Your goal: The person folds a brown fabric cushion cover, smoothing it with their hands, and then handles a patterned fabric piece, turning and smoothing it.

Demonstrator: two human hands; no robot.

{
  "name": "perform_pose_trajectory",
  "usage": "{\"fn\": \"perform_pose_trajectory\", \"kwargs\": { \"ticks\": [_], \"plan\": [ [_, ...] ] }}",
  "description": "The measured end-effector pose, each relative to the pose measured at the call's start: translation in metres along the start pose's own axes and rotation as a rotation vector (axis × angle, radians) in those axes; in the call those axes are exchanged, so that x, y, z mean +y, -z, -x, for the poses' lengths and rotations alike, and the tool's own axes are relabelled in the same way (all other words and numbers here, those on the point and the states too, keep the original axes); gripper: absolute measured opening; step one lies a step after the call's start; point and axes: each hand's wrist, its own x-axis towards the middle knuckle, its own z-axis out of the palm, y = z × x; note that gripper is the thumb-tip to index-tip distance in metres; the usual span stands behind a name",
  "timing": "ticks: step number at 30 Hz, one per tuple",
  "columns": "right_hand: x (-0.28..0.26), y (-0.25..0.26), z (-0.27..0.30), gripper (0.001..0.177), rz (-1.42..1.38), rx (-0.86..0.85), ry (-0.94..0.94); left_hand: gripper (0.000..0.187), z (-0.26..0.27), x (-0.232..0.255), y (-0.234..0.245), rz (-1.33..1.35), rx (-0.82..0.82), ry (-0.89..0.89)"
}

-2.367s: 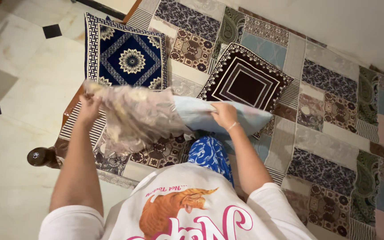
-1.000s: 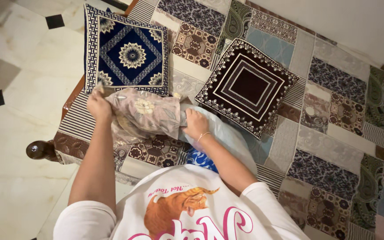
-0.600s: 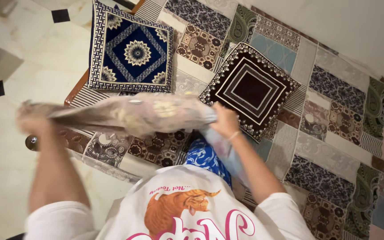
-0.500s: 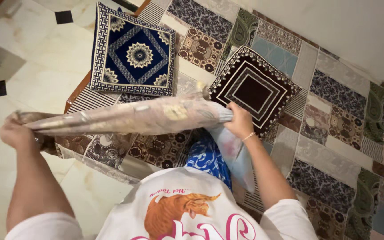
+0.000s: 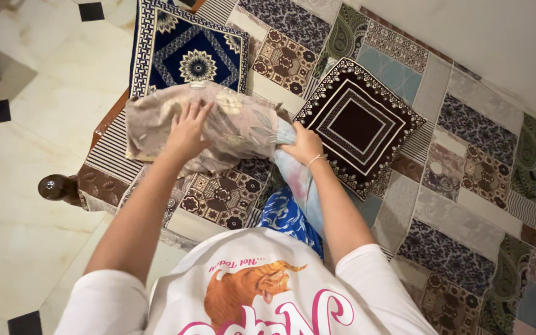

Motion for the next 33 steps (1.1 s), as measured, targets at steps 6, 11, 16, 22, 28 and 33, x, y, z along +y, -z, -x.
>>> {"fn": "perform_pose_trajectory", "kwargs": {
  "ticks": [6, 11, 16, 22, 28, 33],
  "plan": [
    [-0.002, -0.004, 0.016, 0.066, 0.002, -0.023, 0.058, 0.108, -0.017, 0.022, -0.007, -0.48, 0.168, -0.15],
    [0.008, -0.012, 0.02, 0.067, -0.023, 0.001, 0.084, 0.097, -0.03, -0.005, -0.01, -0.392, 0.192, 0.029],
    [0.016, -0.022, 0.027, 0.063, -0.053, 0.102, 0.183, 0.027, -0.037, -0.071, -0.038, -0.229, 0.226, 0.14],
    [0.004, 0.006, 0.028, 0.053, 0.053, -0.006, 0.127, 0.021, -0.02, -0.11, -0.036, -0.151, 0.341, 0.238],
    [-0.023, 0.059, 0.045, 0.042, 0.056, 0.016, 0.235, 0.011, -0.007, -0.143, -0.021, -0.197, 0.496, 0.284],
    [-0.031, 0.087, 0.063, 0.036, 0.029, -0.033, 0.262, 0.014, -0.011, -0.18, -0.028, -0.22, 0.569, 0.308]
  ]
}}
